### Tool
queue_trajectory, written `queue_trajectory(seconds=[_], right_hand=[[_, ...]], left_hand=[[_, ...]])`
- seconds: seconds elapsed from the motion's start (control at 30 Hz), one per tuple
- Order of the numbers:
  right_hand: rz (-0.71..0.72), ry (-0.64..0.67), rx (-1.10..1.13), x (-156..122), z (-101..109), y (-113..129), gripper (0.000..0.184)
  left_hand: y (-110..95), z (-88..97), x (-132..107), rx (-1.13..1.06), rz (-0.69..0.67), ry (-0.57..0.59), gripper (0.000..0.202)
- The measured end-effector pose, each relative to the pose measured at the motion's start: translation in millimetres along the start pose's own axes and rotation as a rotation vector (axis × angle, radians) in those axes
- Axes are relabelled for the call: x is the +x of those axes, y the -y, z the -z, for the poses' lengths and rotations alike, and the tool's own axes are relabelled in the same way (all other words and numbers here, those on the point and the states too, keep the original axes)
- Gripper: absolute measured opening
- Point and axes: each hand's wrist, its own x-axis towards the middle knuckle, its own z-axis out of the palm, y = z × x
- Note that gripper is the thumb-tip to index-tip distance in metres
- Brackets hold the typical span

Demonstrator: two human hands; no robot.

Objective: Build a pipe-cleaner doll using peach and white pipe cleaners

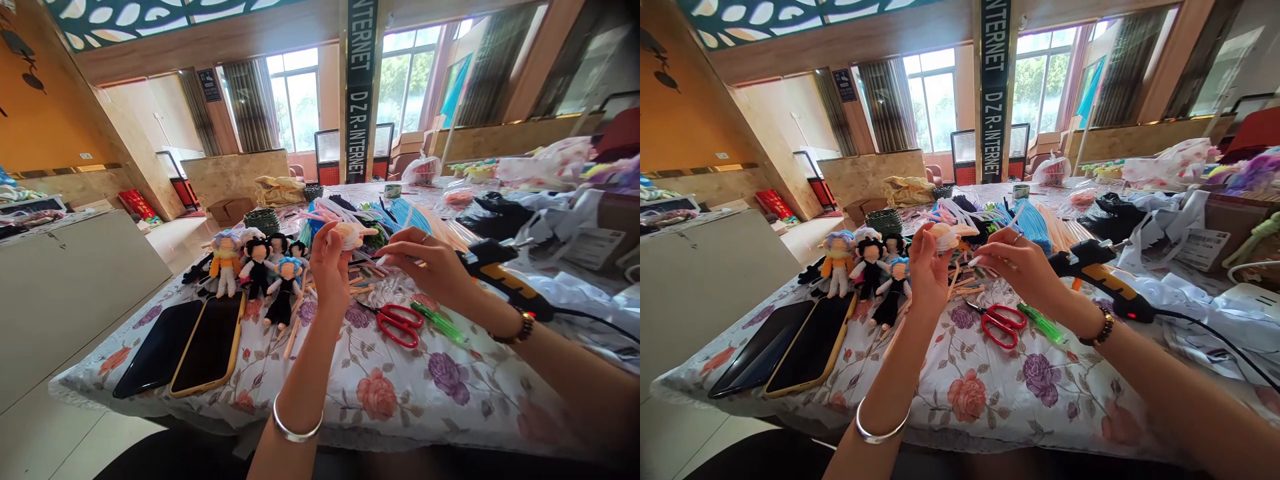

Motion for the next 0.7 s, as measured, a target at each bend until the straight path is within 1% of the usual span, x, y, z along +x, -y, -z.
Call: queue_trajectory(seconds=[0.17,0.27,0.43,0.7], right_hand=[[-0.055,-0.091,-0.034,-2.6,7.4,11.4,0.014],[-0.058,-0.160,-0.064,-2.9,10.3,16.5,0.011],[-0.023,-0.269,-0.121,-2.7,12.6,19.4,0.008],[0.021,-0.324,-0.198,-2.9,13.6,19.3,0.006]], left_hand=[[3.6,-4.7,-7.3,0.102,0.020,0.103,0.039],[7.5,-6.1,-11.7,0.148,0.029,0.158,0.038],[12.6,-7.9,-17.0,0.158,0.055,0.197,0.034],[13.8,-9.1,-19.8,0.208,0.058,0.222,0.034]])
